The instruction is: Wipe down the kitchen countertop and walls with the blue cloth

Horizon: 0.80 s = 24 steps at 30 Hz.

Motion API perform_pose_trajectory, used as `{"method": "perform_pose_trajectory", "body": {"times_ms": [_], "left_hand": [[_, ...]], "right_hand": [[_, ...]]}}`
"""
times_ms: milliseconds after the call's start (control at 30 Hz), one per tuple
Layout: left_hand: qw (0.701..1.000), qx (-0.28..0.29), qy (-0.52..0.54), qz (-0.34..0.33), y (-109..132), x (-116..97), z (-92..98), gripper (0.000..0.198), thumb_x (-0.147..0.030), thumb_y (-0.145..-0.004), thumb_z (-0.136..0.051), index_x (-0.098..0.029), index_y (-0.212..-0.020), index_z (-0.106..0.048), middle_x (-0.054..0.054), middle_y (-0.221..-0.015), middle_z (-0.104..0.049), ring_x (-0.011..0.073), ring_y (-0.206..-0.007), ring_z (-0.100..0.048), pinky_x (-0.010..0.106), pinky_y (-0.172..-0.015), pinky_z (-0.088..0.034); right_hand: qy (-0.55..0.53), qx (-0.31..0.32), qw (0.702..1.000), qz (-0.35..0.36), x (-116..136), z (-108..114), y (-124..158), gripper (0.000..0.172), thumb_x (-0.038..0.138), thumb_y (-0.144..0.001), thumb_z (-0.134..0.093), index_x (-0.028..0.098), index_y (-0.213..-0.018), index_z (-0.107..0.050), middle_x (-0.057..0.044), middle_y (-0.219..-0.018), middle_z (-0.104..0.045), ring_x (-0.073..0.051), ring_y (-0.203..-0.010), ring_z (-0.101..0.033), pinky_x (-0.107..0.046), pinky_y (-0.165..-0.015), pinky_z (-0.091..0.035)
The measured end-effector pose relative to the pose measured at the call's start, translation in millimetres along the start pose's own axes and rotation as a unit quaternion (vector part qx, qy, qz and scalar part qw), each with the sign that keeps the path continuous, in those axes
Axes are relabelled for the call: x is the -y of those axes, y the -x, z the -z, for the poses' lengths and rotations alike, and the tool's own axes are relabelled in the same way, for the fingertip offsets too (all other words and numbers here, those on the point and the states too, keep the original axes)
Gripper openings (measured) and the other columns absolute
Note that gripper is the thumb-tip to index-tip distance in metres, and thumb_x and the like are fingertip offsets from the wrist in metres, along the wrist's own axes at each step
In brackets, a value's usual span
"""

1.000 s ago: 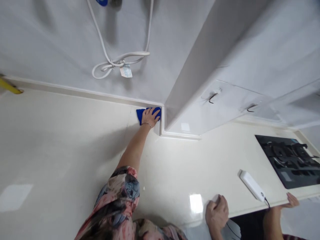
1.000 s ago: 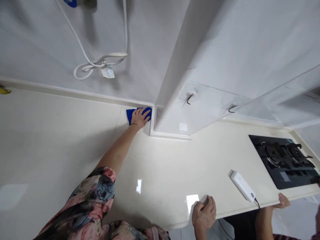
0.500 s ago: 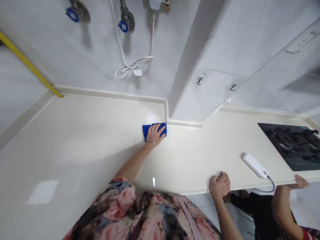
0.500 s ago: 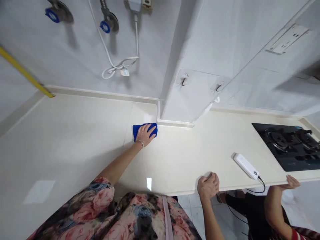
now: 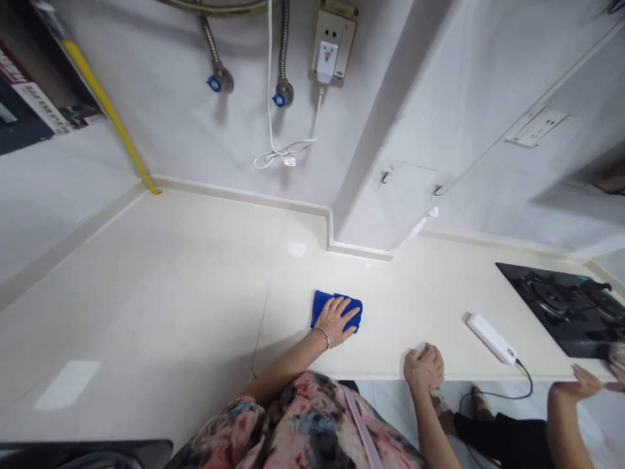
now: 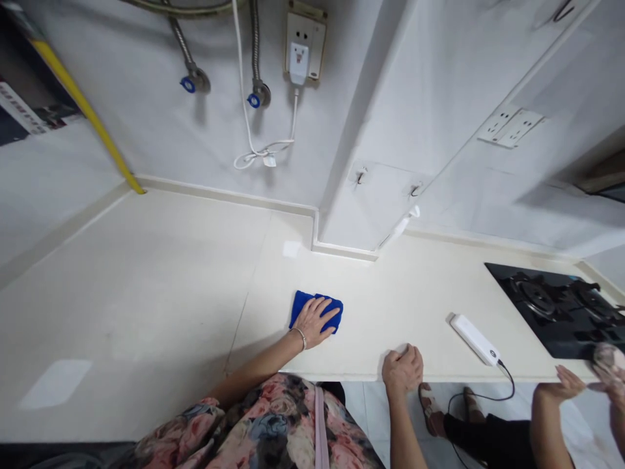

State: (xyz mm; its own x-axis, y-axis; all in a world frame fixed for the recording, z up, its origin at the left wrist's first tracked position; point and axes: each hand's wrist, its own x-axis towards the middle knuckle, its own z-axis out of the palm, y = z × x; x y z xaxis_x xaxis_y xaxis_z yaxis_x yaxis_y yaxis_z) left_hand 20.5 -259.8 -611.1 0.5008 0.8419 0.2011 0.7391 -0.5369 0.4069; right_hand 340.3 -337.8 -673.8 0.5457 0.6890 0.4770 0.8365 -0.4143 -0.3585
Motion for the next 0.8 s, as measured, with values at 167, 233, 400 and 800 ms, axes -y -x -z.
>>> {"method": "perform_pose_trajectory", "body": {"times_ms": [167,233,400,800], "left_hand": [[1.000,-0.004,0.002,0.002,2,2,4.3,0.057,-0.053,-0.100,-0.052,-0.036,-0.154,-0.049,0.006,-0.162,-0.047,0.0278,-0.152,-0.038,0.051,-0.126,-0.030],[1.000,-0.006,0.000,0.002,2,3,4.2,0.058,-0.053,-0.099,-0.052,-0.036,-0.154,-0.049,0.007,-0.162,-0.047,0.0279,-0.152,-0.038,0.051,-0.127,-0.030],[1.000,-0.015,-0.008,-0.007,1,9,-5.2,0.059,-0.053,-0.099,-0.054,-0.035,-0.155,-0.049,0.008,-0.163,-0.046,0.0280,-0.151,-0.038,0.052,-0.127,-0.028],[0.994,-0.084,-0.035,0.055,6,81,-5.6,0.060,-0.054,-0.095,-0.061,-0.036,-0.152,-0.053,0.006,-0.159,-0.052,0.0277,-0.145,-0.046,0.049,-0.123,-0.034]], "right_hand": [[-0.001,-0.048,0.999,-0.016,5,-5,3,0.050,0.033,-0.088,-0.044,0.014,-0.131,-0.063,-0.022,-0.135,-0.063,-0.041,-0.127,-0.058,-0.060,-0.106,-0.047],[0.000,-0.050,0.999,-0.008,6,-5,3,0.051,0.032,-0.088,-0.044,0.012,-0.130,-0.064,-0.023,-0.135,-0.063,-0.041,-0.127,-0.058,-0.059,-0.106,-0.047],[0.004,-0.037,0.999,-0.002,10,-2,2,0.053,0.033,-0.088,-0.041,0.011,-0.131,-0.063,-0.023,-0.135,-0.063,-0.038,-0.129,-0.057,-0.056,-0.109,-0.046],[0.019,0.043,0.999,0.002,-8,-6,-7,0.053,0.043,-0.079,-0.040,0.024,-0.121,-0.066,-0.020,-0.134,-0.063,-0.039,-0.129,-0.060,-0.055,-0.105,-0.054]]}}
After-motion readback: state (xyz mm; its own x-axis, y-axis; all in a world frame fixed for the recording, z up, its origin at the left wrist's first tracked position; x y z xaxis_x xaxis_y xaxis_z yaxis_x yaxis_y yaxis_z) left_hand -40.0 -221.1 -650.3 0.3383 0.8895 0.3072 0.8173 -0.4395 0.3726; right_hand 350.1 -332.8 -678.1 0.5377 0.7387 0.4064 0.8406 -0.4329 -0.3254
